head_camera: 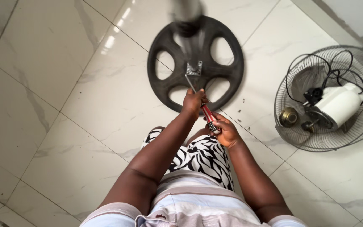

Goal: The person uses a screwdriver to loosen and remove a fastener from a black fan blade attached to a metal pole. After detaching the blade, they lift it and inspect it briefly before placing it back on the floor.

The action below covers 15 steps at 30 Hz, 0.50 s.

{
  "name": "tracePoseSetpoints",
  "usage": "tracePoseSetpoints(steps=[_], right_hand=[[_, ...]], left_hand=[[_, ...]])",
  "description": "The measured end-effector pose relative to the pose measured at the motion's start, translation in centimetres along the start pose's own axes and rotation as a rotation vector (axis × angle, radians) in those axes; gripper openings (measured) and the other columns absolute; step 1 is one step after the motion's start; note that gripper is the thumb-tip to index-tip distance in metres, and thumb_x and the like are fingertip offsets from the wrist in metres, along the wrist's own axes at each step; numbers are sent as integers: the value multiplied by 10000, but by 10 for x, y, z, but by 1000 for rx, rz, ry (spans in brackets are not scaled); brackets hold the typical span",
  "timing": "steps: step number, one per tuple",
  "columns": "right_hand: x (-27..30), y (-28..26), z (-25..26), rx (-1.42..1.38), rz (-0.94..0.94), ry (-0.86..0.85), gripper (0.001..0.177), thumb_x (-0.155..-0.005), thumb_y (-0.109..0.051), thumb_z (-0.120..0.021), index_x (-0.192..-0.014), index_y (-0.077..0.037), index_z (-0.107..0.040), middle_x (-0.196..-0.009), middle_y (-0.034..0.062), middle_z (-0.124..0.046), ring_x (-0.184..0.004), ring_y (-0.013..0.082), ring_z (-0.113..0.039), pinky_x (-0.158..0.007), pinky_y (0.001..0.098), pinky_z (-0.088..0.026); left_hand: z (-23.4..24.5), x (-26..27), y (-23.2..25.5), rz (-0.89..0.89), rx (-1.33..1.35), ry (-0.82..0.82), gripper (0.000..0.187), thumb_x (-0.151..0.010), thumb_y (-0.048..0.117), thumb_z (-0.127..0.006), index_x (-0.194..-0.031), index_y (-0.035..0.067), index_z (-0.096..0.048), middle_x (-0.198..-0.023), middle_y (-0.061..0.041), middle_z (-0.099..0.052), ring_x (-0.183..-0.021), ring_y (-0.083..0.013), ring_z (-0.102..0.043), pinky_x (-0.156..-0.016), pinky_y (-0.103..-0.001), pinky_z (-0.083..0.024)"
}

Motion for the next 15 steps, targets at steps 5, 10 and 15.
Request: tracePoseSetpoints(steps=[5, 10, 15], right_hand=[[-13, -23, -6, 488, 89, 295, 440, -914, -114, -704, -1335, -4, -633, -1016, 51, -722, -847, 109, -650, -708, 239, -534], [-28, -43, -30, 843, 35, 496, 385, -888, -183, -709, -1231, -17, -652, -854, 67, -661, -666, 142, -556, -573, 307, -456], [-54, -64, -68, 954, 179, 353, 414, -872, -233, -734, -1197, 11, -652, -873, 36, -672, -705, 96, -605, -619, 264, -490]], left_hand=[[17, 37, 64, -201, -519, 116, 1036, -890, 272, -783, -1592, 0, -71, -1606, -287, -239, -1420, -404, -390, -1110, -406, -425], [-26, 95, 173, -604, -754, -29, 1120, -841, 256, -824, -1602, 10, -41, -1679, -250, -129, -1511, -405, -254, -1201, -448, -265], [-71, 127, 260, -1078, -833, -274, 940, -824, 136, -796, -1588, 128, -247, -1599, -193, -372, -1458, -378, -426, -1172, -475, -375]])
Point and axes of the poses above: each hand's wrist, its own x-axis away from the middle knuckle, its own z-axis out of the back of the hand, y = z × x, the point moved 10 cm from there along -x, towards the middle knuckle
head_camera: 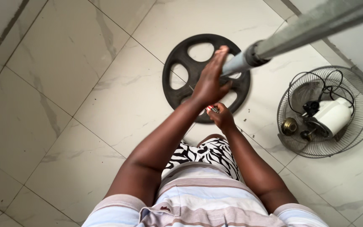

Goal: The person uses a screwdriver to loosen and remove a fastener from a black fan blade attached to a metal pole. After detaching the blade, they lift it and inspect it briefly before placing it back on the floor.

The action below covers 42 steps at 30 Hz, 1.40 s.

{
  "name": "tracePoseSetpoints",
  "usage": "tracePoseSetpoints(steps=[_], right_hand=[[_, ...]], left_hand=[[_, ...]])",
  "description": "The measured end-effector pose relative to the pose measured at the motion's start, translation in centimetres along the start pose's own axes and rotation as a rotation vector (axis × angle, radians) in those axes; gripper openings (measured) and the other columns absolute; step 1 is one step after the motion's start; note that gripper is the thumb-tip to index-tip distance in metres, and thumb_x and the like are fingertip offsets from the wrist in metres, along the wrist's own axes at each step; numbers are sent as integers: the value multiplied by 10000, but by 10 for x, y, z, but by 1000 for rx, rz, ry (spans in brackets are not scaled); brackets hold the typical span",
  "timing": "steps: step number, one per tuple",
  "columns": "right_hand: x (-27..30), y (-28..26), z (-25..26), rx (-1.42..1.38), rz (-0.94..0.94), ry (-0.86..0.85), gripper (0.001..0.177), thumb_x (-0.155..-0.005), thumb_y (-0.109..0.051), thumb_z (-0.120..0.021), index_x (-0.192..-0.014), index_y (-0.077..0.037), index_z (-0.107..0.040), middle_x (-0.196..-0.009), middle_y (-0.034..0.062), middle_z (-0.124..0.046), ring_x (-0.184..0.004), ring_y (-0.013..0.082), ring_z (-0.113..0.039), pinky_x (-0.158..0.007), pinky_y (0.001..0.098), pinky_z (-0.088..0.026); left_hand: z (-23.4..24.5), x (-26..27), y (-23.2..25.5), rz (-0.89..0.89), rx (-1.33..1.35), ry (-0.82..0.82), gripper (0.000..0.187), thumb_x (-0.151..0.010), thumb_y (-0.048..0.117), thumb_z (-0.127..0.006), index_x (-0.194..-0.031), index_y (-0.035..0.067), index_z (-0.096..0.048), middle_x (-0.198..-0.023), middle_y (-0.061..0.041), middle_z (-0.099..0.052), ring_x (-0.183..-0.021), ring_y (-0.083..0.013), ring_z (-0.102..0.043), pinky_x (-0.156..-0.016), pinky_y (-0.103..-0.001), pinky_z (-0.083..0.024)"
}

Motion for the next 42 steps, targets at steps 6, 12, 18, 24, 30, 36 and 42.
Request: tracePoseSetpoints(steps=[6, 12, 18, 24, 30, 36, 42], right_hand=[[-16, 7, 1, 5, 32, 5, 435, -860, -212, -743, -1227, -1, -641, -891, 18, -671, -719, 73, -586, -627, 255, -482], [-20, 36, 23, 63, -3, 48, 426, -879, -226, -759, -1230, -17, -635, -839, 22, -677, -690, 106, -617, -623, 276, -509], [-22, 39, 62, 272, -28, 154, 429, -868, -256, -741, -1235, -54, -650, -872, 102, -718, -742, 169, -672, -694, 325, -528], [-17, 13, 83, 439, 98, 269, 379, -829, -245, -722, -1160, -61, -708, -1021, 154, -742, -914, 288, -707, -816, 403, -542], [-24, 4, 95, 488, 126, 317, 373, -828, -263, -730, -1135, -53, -707, -1080, 178, -729, -1001, 346, -693, -881, 432, -535], [-52, -14, 88, 600, 335, 343, 357, -832, -222, -771, -1142, -48, -740, -1116, 216, -712, -1067, 392, -654, -933, 466, -519], [-65, -10, 79, 568, 195, 334, 305, -832, -187, -748, -1112, -67, -745, -1136, 206, -697, -1051, 379, -653, -904, 462, -524]], left_hand=[[-8, -9, -10, 34, 134, -144, 636, -889, 155, -802, -1449, 201, -505, -1338, -108, -673, -1175, -275, -703, -957, -390, -599], [-1, -14, -8, 27, 101, -43, 626, -903, 245, -834, -1442, 181, -524, -1284, -100, -697, -1071, -245, -744, -877, -356, -616], [11, -33, 12, -87, -67, 47, 655, -813, 293, -878, -1337, 84, -544, -1222, -126, -687, -972, -281, -717, -800, -391, -590], [12, -24, 2, 6, -92, 73, 559, -818, 295, -888, -1233, 78, -584, -1117, -82, -691, -953, -272, -712, -764, -396, -590], [14, -17, 8, -34, -143, 85, 589, -742, 303, -909, -1173, 59, -590, -1079, -98, -680, -943, -289, -707, -744, -407, -588], [19, -29, 6, 81, -71, -62, 596, -723, 352, -919, -1168, 61, -648, -1104, -102, -695, -930, -282, -724, -783, -404, -593], [9, -29, -6, 203, -47, -186, 407, -788, 301, -857, -1124, 130, -703, -1083, -79, -720, -945, -268, -733, -821, -407, -583]])
Point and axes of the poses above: each hand's wrist, its own x-axis away from the middle knuckle, its own z-axis out of the back of the hand, y = z × x, the point moved 10 cm from there along -x, towards the middle knuckle
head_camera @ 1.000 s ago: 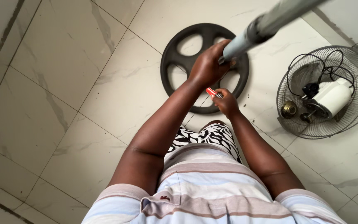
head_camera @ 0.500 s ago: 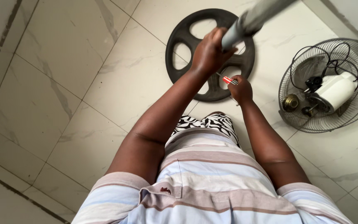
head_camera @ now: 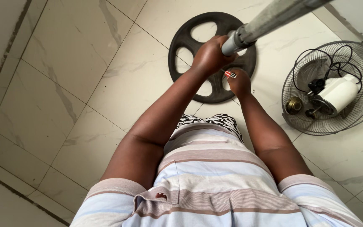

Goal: The person uses a screwdriver to loosen and remove a fastener from a black fan blade attached to a metal pole. After detaching the blade, they lift it and inspect it briefly before placing it back on the floor.

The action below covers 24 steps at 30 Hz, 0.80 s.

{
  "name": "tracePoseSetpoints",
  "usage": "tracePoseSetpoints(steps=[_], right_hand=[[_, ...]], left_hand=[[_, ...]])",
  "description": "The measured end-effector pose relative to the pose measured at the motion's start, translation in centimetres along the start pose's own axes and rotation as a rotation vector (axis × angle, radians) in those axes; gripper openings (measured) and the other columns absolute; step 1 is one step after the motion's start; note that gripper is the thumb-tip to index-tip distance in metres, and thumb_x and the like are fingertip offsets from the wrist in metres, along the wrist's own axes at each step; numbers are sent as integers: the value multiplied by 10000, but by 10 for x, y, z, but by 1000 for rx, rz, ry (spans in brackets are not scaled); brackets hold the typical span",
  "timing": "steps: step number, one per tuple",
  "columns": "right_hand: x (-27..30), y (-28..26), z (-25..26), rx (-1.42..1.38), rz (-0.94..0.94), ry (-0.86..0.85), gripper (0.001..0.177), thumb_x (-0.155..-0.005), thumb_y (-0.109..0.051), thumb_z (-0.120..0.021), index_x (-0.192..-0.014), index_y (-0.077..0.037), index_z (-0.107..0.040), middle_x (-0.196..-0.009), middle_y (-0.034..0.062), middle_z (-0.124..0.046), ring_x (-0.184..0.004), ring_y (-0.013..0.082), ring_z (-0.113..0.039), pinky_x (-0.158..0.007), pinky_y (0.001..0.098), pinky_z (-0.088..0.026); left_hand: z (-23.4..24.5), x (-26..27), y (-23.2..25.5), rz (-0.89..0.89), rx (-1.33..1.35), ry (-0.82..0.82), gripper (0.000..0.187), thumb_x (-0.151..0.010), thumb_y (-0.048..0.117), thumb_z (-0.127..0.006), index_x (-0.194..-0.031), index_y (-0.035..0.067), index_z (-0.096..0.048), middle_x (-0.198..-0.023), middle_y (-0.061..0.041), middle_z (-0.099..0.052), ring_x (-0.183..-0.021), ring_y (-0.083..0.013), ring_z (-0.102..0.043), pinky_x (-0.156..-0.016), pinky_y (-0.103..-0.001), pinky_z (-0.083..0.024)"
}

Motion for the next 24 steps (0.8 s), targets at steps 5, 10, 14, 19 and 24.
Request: tracePoseSetpoints(steps=[5, 10, 14, 19, 24], right_hand=[[-3, -8, 1, -30, -14, -46, 285, -850, -169, -714, -1111, -54, -734, -1067, 186, -729, -982, 363, -689, -867, 445, -534], [-1, -19, 11, -111, -19, -38, 245, -856, -163, -688, -1065, -52, -750, -960, 175, -740, -886, 341, -708, -805, 432, -536], [0, -28, 12, -59, -60, -93, 222, -861, -148, -675, -1042, -39, -746, -927, 194, -731, -861, 356, -698, -787, 447, -523], [1, -26, 8, 4, -137, -102, 201, -883, -174, -675, -1025, -54, -751, -925, 197, -734, -853, 363, -702, -786, 458, -526], [-7, -24, 9, 28, -103, -59, 220, -875, -177, -672, -1036, -47, -747, -952, 186, -740, -875, 363, -699, -791, 469, -533]], left_hand=[[0, 0, 4, -77, -17, 42, 438, -752, 261, -866, -1135, 130, -697, -1072, -89, -716, -964, -287, -719, -836, -410, -577], [-6, 1, -1, -23, -23, 2, 394, -761, 262, -869, -1093, 135, -699, -1077, -71, -718, -982, -271, -723, -825, -405, -581], [-7, -2, 0, -21, 4, 7, 416, -731, 233, -867, -1096, 137, -692, -1081, -71, -709, -945, -263, -726, -793, -396, -586], [-10, -3, -1, -20, -14, -12, 345, -761, 218, -848, -1062, 136, -700, -1059, -72, -717, -926, -253, -737, -783, -388, -599], [-10, -4, 0, -12, -29, -19, 306, -768, 204, -833, -1041, 142, -707, -1042, -62, -720, -920, -247, -738, -772, -386, -602]])
Point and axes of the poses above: each hand's wrist, its own x-axis away from the middle knuckle, its own z-axis out of the back of the hand, y = z × x, the point moved 10 cm from there along -x, towards the middle knuckle
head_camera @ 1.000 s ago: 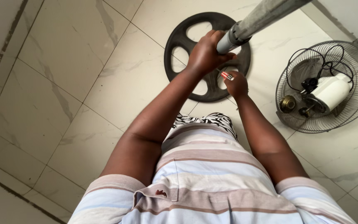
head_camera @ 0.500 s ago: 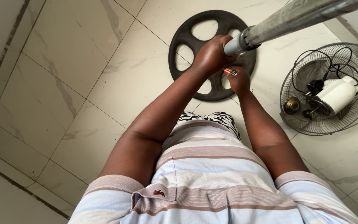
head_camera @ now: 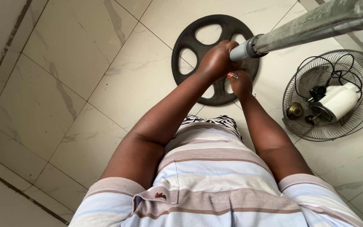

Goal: The person uses a screwdriver to loosen and remove a fastener from a black fan blade attached to a metal pole. After detaching the blade, they lift it and inspect it briefly before placing it back on the floor.

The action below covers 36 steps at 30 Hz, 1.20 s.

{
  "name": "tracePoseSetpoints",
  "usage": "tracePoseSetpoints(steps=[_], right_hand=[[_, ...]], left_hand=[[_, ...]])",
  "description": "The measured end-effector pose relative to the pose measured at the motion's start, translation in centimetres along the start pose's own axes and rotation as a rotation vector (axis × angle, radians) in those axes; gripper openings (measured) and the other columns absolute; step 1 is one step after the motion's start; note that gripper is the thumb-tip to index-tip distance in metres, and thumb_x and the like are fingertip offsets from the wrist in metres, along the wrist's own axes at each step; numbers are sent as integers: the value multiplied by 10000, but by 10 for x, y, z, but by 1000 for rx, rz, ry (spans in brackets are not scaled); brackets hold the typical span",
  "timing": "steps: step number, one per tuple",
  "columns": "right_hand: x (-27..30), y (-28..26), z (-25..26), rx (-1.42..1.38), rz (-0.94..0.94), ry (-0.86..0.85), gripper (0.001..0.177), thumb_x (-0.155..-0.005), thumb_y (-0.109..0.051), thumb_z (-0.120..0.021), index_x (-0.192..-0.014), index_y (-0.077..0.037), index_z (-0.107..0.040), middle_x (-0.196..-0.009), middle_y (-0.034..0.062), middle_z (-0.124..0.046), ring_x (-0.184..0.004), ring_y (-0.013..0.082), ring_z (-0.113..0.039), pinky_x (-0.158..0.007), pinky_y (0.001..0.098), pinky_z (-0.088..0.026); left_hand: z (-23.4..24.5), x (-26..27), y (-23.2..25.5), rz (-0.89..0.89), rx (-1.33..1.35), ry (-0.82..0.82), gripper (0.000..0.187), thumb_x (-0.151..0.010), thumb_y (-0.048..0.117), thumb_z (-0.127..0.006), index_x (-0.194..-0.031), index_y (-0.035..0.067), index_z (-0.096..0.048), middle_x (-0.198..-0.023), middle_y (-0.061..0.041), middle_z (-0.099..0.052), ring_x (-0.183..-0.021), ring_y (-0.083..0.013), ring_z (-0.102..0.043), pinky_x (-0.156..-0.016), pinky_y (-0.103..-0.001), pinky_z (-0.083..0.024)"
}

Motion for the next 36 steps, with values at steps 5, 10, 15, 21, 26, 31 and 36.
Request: tracePoseSetpoints(steps=[5, 10, 15, 21, 26, 31, 36], right_hand=[[-1, 6, -2, -28, -33, -22, 238, -873, -186, -673, -1051, -43, -740, -978, 186, -745, -905, 351, -708, -821, 459, -540], [0, -1, -1, -29, -25, -12, 252, -865, -180, -682, -1074, -56, -745, -1017, 191, -743, -956, 361, -705, -843, 464, -543], [1, -13, -1, 100, 3, -44, 257, -936, -226, -695, -1109, -38, -726, -1054, 214, -725, -997, 413, -678, -850, 510, -534], [3, -35, -4, 184, 63, -80, 260, -949, -233, -742, -1100, -23, -714, -1063, 206, -726, -1020, 385, -696, -849, 499, -555], [12, -41, 8, 120, 86, -26, 274, -903, -185, -743, -1124, -28, -708, -1065, 217, -715, -998, 407, -682, -827, 508, -546], [13, -32, 9, 146, 8, -46, 217, -969, -202, -700, -1108, -37, -726, -1054, 222, -723, -997, 435, -668, -844, 521, -536], [11, -35, 9, 135, 44, -47, 259, -928, -208, -729, -1101, -17, -707, -1042, 217, -728, -991, 400, -699, -834, 504, -556]], left_hand=[[-3, 2, -3, 41, 10, -27, 340, -751, 212, -835, -1053, 144, -695, -1049, -57, -711, -913, -240, -738, -760, -382, -601], [-1, 2, 1, 35, -9, -24, 306, -773, 212, -828, -1047, 156, -704, -1051, -55, -709, -913, -238, -737, -776, -378, -600], [-2, 2, 2, 48, -7, -39, 286, -787, 218, -820, -1040, 159, -701, -1045, -51, -708, -907, -230, -738, -774, -373, -603], [-2, 2, 3, 49, 0, -40, 272, -792, 219, -820, -1029, 157, -703, -1050, -59, -708, -917, -242, -733, -786, -383, -598], [-3, 1, 4, 41, 13, -45, 322, -776, 234, -842, -1050, 151, -695, -1090, -62, -708, -939, -243, -734, -792, -379, -599], [-5, 1, 3, 38, -1, -49, 325, -778, 241, -848, -1053, 152, -700, -1087, -57, -715, -943, -232, -738, -787, -373, -607], [-3, 2, 5, 29, 19, -34, 312, -778, 249, -850, -1038, 149, -708, -1063, -55, -723, -927, -231, -741, -773, -374, -608]])
Point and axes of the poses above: each hand's wrist, its own x-axis away from the middle knuckle, its own z-axis out of the back of the hand, y = z × x, the point moved 10 cm from there along -x, towards the middle knuckle
